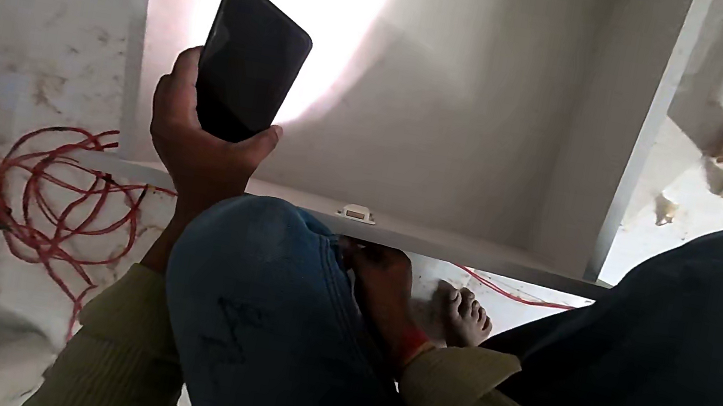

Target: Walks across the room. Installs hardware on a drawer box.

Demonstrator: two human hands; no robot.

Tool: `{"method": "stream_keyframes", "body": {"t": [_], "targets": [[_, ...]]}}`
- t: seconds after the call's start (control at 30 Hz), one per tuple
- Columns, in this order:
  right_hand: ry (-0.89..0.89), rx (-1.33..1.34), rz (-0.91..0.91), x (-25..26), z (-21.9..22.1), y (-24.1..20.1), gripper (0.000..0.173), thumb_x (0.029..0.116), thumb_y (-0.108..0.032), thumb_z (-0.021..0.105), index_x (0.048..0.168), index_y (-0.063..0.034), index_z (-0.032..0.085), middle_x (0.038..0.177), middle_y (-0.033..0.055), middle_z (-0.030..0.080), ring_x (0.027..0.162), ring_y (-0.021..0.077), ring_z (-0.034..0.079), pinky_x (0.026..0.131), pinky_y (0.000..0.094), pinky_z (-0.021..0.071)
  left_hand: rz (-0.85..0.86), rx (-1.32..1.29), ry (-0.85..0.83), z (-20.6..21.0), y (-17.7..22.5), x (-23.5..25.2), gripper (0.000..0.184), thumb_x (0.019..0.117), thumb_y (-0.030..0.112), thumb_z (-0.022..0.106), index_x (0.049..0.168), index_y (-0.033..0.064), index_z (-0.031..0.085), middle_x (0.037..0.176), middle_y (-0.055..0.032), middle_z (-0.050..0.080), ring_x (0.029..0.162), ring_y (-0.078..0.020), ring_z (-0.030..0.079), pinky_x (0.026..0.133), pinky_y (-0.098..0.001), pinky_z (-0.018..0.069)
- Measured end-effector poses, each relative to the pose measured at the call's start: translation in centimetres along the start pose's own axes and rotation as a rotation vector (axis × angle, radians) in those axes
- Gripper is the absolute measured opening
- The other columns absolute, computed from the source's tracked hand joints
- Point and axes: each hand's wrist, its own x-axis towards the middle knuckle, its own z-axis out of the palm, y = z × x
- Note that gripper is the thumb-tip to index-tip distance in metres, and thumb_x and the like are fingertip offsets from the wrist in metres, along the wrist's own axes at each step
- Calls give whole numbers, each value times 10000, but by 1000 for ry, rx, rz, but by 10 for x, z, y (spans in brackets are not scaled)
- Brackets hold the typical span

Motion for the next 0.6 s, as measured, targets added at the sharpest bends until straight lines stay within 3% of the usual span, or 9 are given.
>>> {"method": "stream_keyframes", "body": {"t": [0.1, 0.17, 0.23, 0.27, 0.3, 0.33, 0.37, 0.53, 0.6], "targets": [[-203, 245, 96, 9, -4, 6, 236, 1076, -170, 538, 1006, -56, 731, 653, -33, 596, 443, 5, 417, 411, 158, 358, 4, -14, -28, -1, -2, 1, 914, 700, 465, 847, 1472, 104, 517, 1324, -178, 625, 1241, -260, 594, 1058, -398, 461], [-230, 303, 136, 5, -6, 2, 242, 1086, -153, 483, 997, -70, 692, 642, -44, 583, 413, -9, 390, 385, 142, 347, -5, -11, -36, 0, -1, 1, 921, 695, 465, 851, 1475, 108, 515, 1329, -178, 627, 1247, -254, 597, 1069, -405, 463], [-55, 249, 46, 3, 3, 10, 159, 1025, -178, 630, 1007, -60, 736, 692, -14, 667, 468, 16, 459, 439, 187, 382, -18, -20, -29, 0, 1, 2, 918, 684, 449, 854, 1471, 113, 520, 1322, -176, 629, 1239, -250, 599, 1063, -405, 463], [32, 139, -1, 0, 5, 12, 166, 970, -236, 722, 1034, -83, 737, 754, -9, 702, 563, 48, 562, 527, 238, 466, -17, -28, -24, -1, 1, 2, 919, 686, 446, 854, 1472, 105, 519, 1324, -178, 628, 1239, -247, 600, 1064, -398, 465], [87, 20, -28, -3, 5, 11, 259, 919, -314, 784, 1052, -97, 736, 823, 3, 721, 687, 89, 650, 651, 313, 554, -13, -33, -21, -1, 1, 2, 913, 688, 444, 853, 1467, 99, 524, 1320, -180, 630, 1234, -246, 603, 1060, -392, 467], [133, -69, -41, -4, 6, 8, 316, 875, -366, 821, 1036, -103, 752, 863, 16, 737, 769, 124, 691, 733, 380, 582, -7, -31, -20, -1, 0, 2, 911, 690, 448, 853, 1465, 97, 526, 1317, -181, 631, 1231, -248, 604, 1056, -388, 469], [164, -126, -45, -5, 6, 7, 318, 858, -388, 832, 998, -111, 764, 859, 22, 745, 784, 143, 703, 749, 419, 582, -1, -25, -23, -1, 0, 1, 911, 694, 450, 853, 1465, 94, 524, 1319, -185, 630, 1237, -255, 602, 1058, -390, 468], [115, -143, -137, -7, 7, 9, 219, 991, -314, 690, 945, -125, 792, 704, -14, 684, 607, 84, 602, 602, 331, 511, 6, -26, -30, 0, -4, 3, 917, 694, 449, 857, 1476, 115, 515, 1333, -165, 626, 1248, -233, 594, 1068, -378, 461], [25, -90, -22, -10, 3, -5, 280, 1060, -225, 559, 940, -92, 774, 670, -19, 647, 579, 61, 560, 583, 279, 483, -5, -22, -32, -1, -4, 3, 916, 690, 454, 853, 1473, 118, 518, 1325, -162, 629, 1239, -234, 598, 1060, -384, 465]]}}
